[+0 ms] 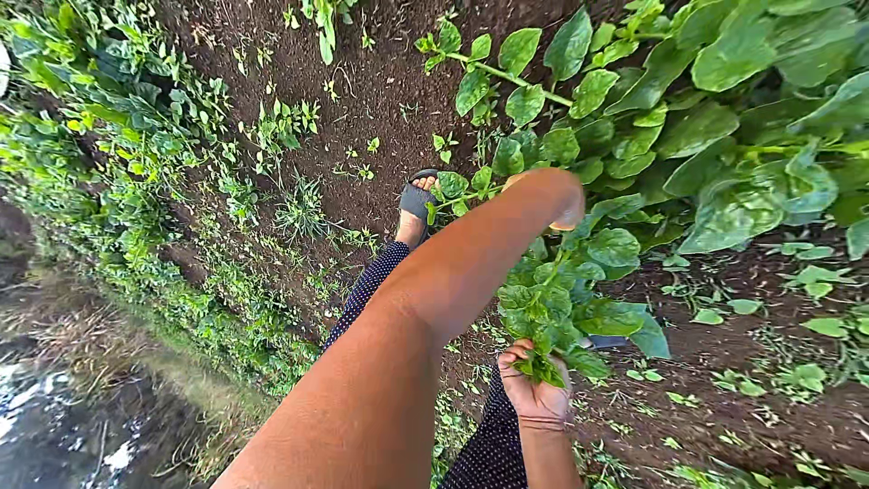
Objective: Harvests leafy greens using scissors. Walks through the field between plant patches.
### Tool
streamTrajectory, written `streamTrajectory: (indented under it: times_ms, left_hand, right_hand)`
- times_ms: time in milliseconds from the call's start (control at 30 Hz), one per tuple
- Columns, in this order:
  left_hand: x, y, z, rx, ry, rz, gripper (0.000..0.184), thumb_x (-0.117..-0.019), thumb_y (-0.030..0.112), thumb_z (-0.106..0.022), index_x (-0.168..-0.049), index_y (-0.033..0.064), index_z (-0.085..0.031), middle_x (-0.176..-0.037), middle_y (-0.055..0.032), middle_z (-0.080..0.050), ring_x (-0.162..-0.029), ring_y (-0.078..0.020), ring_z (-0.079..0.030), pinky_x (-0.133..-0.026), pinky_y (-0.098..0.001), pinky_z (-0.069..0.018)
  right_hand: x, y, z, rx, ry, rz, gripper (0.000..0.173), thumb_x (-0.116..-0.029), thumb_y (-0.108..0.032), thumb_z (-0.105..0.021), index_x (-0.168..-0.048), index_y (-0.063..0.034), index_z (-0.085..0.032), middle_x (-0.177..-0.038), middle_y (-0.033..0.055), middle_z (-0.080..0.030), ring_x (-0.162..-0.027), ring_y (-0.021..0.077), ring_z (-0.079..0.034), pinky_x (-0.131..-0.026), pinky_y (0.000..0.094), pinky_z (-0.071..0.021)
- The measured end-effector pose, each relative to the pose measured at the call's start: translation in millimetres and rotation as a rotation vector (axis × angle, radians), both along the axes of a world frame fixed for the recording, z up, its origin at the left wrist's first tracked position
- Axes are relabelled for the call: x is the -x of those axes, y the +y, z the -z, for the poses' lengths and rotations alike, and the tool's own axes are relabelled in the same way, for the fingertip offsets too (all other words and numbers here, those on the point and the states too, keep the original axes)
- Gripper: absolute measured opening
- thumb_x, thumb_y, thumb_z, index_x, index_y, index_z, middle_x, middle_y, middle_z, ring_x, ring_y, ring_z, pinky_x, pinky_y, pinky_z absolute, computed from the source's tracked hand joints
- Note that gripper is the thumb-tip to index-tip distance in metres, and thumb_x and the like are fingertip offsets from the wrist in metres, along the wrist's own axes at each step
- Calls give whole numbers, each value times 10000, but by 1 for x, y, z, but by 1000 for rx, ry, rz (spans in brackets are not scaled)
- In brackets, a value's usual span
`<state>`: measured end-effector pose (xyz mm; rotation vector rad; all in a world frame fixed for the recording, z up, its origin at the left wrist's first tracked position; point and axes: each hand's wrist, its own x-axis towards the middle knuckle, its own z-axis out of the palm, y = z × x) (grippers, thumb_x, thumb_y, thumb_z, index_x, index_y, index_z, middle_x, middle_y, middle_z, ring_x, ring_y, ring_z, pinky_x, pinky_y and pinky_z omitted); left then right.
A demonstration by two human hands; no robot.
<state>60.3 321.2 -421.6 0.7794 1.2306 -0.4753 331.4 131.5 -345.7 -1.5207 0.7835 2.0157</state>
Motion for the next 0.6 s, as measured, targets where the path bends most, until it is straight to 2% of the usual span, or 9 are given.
streamTrajectory:
  times_ms: [100,200,233,300,333,433,600]
  left_hand:
    - [-6,16,2,14,30,71,228,-948,267,-689,-1000,48,-726,-1078,-163,-686,-956,-311,-672,-715,-541,-532]
    - [-7,30,-11,37,51,97,246,-944,275,-705,-1008,39,-735,-1088,-180,-693,-978,-329,-676,-742,-562,-533]
    - [-5,30,-18,55,53,96,260,-956,285,-696,-1009,34,-736,-1056,-178,-694,-936,-319,-678,-734,-551,-538]
    - [-3,23,-25,150,63,66,299,-998,332,-638,-977,46,-723,-902,-128,-679,-744,-244,-644,-661,-460,-525]
    - [-1,21,-23,234,72,16,329,-1015,357,-601,-991,48,-710,-865,-116,-669,-700,-223,-627,-648,-427,-521]
    - [1,15,-10,409,73,-170,399,-1043,398,-544,-1021,23,-680,-817,-110,-653,-679,-208,-617,-657,-400,-532]
    - [-5,10,4,425,59,-253,349,-1007,370,-609,-844,62,-624,-645,-36,-544,-549,-159,-540,-549,-349,-500]
  right_hand:
    - [0,0,-2,4,-36,-32,209,-804,-256,-753,-907,-77,-787,-842,80,-761,-752,169,-752,-690,295,-635]
    - [0,1,0,-18,-51,-41,203,-802,-269,-756,-895,-93,-795,-844,74,-766,-745,173,-752,-685,306,-636]
    - [-1,1,-1,-11,-54,-35,199,-803,-266,-754,-892,-93,-794,-844,76,-767,-743,174,-753,-681,309,-636]
    - [-5,0,-3,4,-51,-24,189,-795,-260,-759,-886,-98,-793,-842,78,-766,-737,177,-753,-674,314,-638]
    - [-6,1,-3,2,-39,-18,191,-789,-259,-761,-888,-100,-795,-841,78,-766,-737,176,-753,-674,311,-637]
    - [-13,3,-1,-33,32,4,235,-781,-272,-781,-931,-92,-801,-865,80,-767,-756,170,-751,-699,305,-635]
    - [-19,5,0,-41,73,-28,248,-800,-279,-766,-939,-77,-800,-870,89,-767,-771,175,-755,-717,305,-637]
